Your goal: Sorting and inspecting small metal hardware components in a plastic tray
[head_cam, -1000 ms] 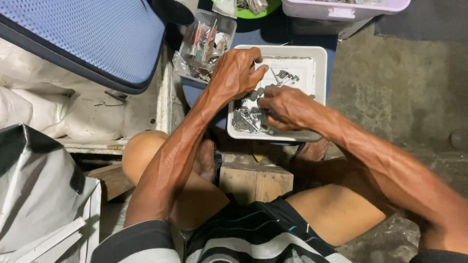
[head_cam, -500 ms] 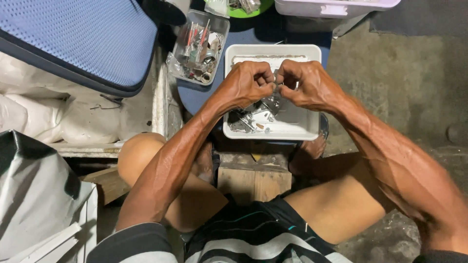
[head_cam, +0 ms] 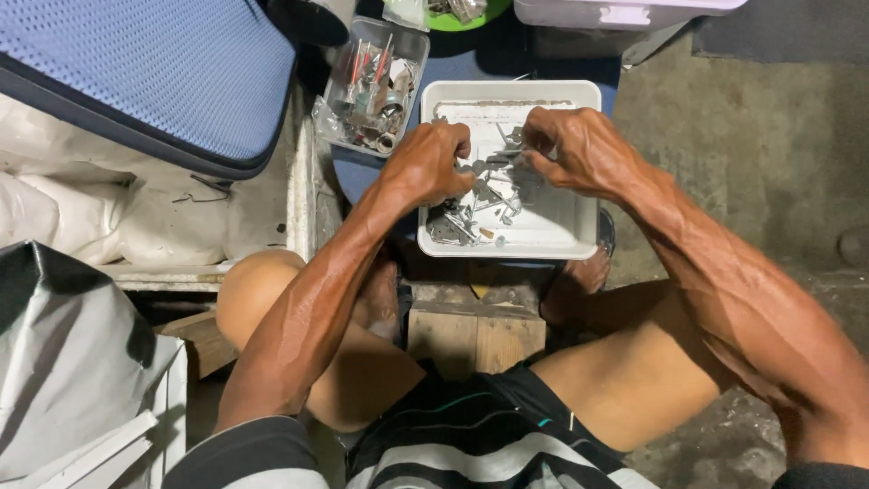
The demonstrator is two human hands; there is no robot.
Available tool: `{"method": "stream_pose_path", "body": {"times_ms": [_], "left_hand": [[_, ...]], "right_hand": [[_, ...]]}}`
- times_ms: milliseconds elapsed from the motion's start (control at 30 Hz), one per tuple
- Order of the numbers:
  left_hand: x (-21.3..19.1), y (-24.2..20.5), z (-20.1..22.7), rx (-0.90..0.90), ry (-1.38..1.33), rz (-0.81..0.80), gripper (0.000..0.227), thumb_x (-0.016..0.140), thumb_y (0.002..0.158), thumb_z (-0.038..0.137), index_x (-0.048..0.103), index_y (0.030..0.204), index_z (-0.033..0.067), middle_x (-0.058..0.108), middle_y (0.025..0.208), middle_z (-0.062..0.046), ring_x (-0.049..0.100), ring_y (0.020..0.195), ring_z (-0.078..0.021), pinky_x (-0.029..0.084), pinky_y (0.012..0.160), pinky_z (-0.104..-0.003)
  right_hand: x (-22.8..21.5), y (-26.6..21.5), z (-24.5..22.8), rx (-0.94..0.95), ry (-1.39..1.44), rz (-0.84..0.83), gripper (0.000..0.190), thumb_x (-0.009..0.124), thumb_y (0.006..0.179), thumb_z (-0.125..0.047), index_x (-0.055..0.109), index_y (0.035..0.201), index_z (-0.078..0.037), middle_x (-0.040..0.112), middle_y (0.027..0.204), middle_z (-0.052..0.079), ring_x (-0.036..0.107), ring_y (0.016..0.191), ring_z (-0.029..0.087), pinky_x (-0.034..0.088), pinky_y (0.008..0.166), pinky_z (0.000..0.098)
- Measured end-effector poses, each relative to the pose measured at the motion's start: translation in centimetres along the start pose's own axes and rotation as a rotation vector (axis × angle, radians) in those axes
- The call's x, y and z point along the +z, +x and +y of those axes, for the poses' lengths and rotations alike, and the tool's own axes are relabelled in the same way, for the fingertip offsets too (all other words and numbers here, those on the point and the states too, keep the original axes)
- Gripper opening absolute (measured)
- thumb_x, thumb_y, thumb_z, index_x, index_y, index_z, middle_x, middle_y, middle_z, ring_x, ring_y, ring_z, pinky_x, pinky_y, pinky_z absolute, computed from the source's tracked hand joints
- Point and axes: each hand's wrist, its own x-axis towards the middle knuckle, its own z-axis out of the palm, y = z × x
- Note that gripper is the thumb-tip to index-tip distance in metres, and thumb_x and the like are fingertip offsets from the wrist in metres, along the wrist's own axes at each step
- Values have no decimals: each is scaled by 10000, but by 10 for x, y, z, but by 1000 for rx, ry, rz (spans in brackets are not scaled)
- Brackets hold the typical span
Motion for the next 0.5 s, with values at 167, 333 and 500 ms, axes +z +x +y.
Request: {"method": "stream_pose_path", "body": {"times_ms": [167, 333, 500], "left_hand": [[20, -1, -3, -17, 303, -188, 195, 825, 794, 161, 737, 947, 77, 711, 877, -170, 743, 887, -409, 586, 829, -548], [64, 1, -32, 40, 418, -293, 101, 716, 776, -1, 766, 830, 68, 736, 793, -172, 754, 828, -410, 599, 776, -529], [51, -11, -6, 104, 453, -264, 185, 664, 770, -94, 759, 811, 60, 743, 764, -155, 755, 790, -370, 602, 740, -497]], "right_hand": [[2, 6, -13, -70, -217, 54, 196, 773, 897, -92, 692, 1066, -36, 718, 1099, 256, 728, 968, 440, 603, 808, 535], [10, 9, -14, -66, -194, -71, 239, 731, 915, -134, 723, 1139, -52, 717, 1100, 248, 742, 916, 432, 637, 762, 533], [15, 9, -8, -85, -171, -102, 309, 723, 891, -168, 697, 1173, -44, 708, 1110, 246, 732, 873, 507, 629, 683, 593]]}}
